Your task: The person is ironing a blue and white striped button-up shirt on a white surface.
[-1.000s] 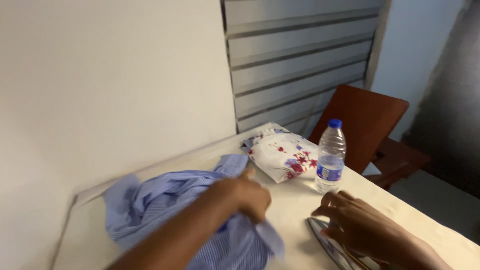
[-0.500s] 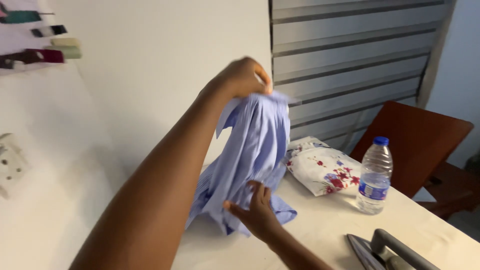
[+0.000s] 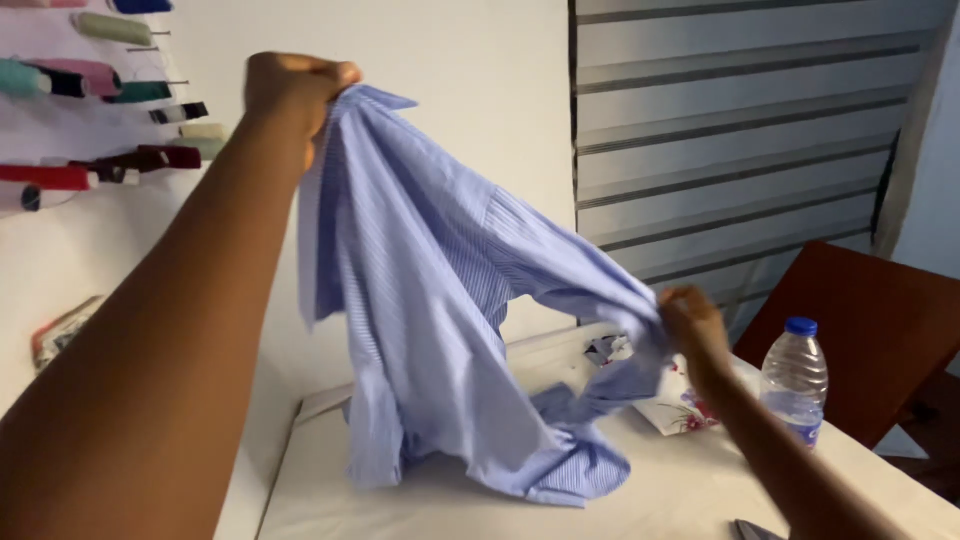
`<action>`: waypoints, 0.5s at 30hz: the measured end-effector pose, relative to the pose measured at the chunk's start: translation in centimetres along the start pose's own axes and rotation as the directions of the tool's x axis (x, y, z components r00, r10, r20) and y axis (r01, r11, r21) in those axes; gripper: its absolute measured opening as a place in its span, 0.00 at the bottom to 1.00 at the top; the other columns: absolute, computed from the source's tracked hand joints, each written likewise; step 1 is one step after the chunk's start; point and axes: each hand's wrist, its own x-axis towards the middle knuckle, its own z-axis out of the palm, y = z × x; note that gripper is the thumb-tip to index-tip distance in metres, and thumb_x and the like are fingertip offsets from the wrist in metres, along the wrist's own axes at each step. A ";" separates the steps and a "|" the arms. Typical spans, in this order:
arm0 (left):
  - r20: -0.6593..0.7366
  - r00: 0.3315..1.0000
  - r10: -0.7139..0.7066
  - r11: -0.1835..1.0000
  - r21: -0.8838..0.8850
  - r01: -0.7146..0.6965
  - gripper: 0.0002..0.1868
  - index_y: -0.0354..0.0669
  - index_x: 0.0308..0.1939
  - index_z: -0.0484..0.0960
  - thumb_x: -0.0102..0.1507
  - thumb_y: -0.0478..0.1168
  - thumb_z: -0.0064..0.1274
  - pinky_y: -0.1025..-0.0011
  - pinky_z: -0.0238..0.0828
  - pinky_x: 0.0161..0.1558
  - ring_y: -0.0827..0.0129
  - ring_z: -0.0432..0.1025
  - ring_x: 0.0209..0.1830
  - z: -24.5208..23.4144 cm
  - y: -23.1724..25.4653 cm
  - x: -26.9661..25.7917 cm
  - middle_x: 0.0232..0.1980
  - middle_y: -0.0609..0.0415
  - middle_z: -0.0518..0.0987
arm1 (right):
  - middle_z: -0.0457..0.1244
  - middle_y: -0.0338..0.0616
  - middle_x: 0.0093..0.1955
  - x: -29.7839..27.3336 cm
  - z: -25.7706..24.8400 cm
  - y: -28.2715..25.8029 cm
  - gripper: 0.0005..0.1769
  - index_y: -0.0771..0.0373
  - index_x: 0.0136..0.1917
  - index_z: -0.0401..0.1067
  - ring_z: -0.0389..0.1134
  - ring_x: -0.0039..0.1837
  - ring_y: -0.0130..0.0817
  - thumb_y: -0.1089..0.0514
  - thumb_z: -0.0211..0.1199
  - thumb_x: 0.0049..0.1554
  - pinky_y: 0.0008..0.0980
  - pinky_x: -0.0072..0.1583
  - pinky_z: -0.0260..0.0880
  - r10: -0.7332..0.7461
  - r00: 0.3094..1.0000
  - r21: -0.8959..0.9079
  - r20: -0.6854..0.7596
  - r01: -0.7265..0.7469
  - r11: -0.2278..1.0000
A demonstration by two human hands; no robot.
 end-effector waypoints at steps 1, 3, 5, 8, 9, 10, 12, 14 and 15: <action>-0.046 0.997 -0.062 0.997 -0.049 0.059 0.06 0.38 0.35 0.90 0.57 0.37 0.67 0.72 0.80 0.33 0.73 0.81 0.26 -0.3 0.0 0.1 0.34 0.53 0.88 | 0.68 0.52 0.48 -1.4 -2.5 -4.0 0.22 0.60 0.60 0.70 0.70 0.44 0.37 0.48 0.61 0.55 0.40 0.45 0.72 -0.050 0.995 0.260 0.091 0.025 0.965; -0.019 0.992 -0.123 0.989 -0.087 0.121 0.05 0.38 0.36 0.89 0.58 0.35 0.66 0.71 0.79 0.34 0.72 0.80 0.28 -0.2 -0.3 0.3 0.35 0.53 0.88 | 0.70 0.49 0.48 -5.6 -5.0 -10.6 0.26 0.56 0.60 0.69 0.72 0.45 0.36 0.46 0.65 0.51 0.40 0.46 0.73 0.003 0.959 0.060 0.283 -0.021 0.998; 0.026 0.970 -0.242 0.959 -0.145 0.243 0.06 0.39 0.39 0.89 0.58 0.32 0.63 0.68 0.79 0.37 0.69 0.80 0.31 0.6 -1.8 0.5 0.39 0.51 0.87 | 0.72 0.46 0.48 -7.8 -6.5 -10.8 0.30 0.52 0.61 0.69 0.73 0.46 0.35 0.44 0.70 0.47 0.40 0.47 0.74 0.101 0.888 -0.148 0.449 -0.037 0.988; 0.106 0.904 -0.415 0.880 -0.207 0.428 0.11 0.41 0.44 0.87 0.59 0.28 0.58 0.64 0.78 0.41 0.66 0.80 0.36 2.7 -7.6 4.1 0.44 0.49 0.85 | 0.75 0.44 0.48 -9.1 -6.7 -2.7 0.30 0.60 0.55 0.77 0.77 0.50 0.29 0.40 0.75 0.47 0.32 0.55 0.77 0.344 0.599 -0.569 0.723 0.235 0.788; 0.136 0.872 -0.470 0.844 -0.222 0.489 0.13 0.41 0.45 0.87 0.59 0.26 0.56 0.63 0.78 0.43 0.65 0.79 0.38 3.9 -11.3 6.3 0.46 0.49 0.85 | 0.73 0.45 0.50 -10.0 -6.3 -1.0 0.30 0.62 0.56 0.77 0.75 0.51 0.29 0.40 0.74 0.49 0.33 0.56 0.75 0.302 0.597 -0.559 0.743 0.305 0.771; 0.164 0.839 -0.519 0.805 -0.238 0.544 0.15 0.42 0.46 0.87 0.60 0.24 0.54 0.62 0.78 0.44 0.63 0.79 0.40 6.1 -14.4 8.8 0.47 0.48 0.84 | 0.71 0.45 0.52 -10.6 -5.8 0.5 0.30 0.63 0.58 0.76 0.73 0.52 0.30 0.39 0.74 0.52 0.34 0.57 0.73 0.259 0.592 -0.546 0.763 0.377 0.748; 0.118 0.861 -0.495 0.807 -0.305 0.506 0.17 0.38 0.48 0.86 0.58 0.22 0.56 0.64 0.80 0.44 0.61 0.80 0.40 10.4 -16.7 7.8 0.47 0.44 0.84 | 0.71 0.46 0.52 -14.5 -3.3 -0.8 0.30 0.63 0.58 0.76 0.73 0.52 0.30 0.40 0.74 0.52 0.34 0.57 0.73 0.255 0.614 -0.552 0.747 0.358 0.753; 0.067 0.880 -0.470 0.807 -0.371 0.460 0.19 0.34 0.49 0.86 0.56 0.20 0.57 0.65 0.82 0.45 0.59 0.81 0.39 13.7 -16.3 5.4 0.46 0.40 0.84 | 0.71 0.46 0.52 -18.4 0.2 -2.7 0.30 0.63 0.58 0.75 0.73 0.52 0.31 0.42 0.74 0.51 0.34 0.57 0.73 0.237 0.651 -0.553 0.721 0.334 0.763; 0.002 0.926 -0.378 0.849 -0.397 0.347 0.20 0.34 0.49 0.86 0.54 0.21 0.61 0.69 0.80 0.43 0.62 0.80 0.38 14.9 -14.6 3.6 0.44 0.42 0.85 | 0.71 0.46 0.52 -20.9 2.2 -3.3 0.29 0.63 0.58 0.74 0.73 0.52 0.31 0.43 0.74 0.51 0.35 0.56 0.73 0.226 0.670 -0.553 0.707 0.324 0.768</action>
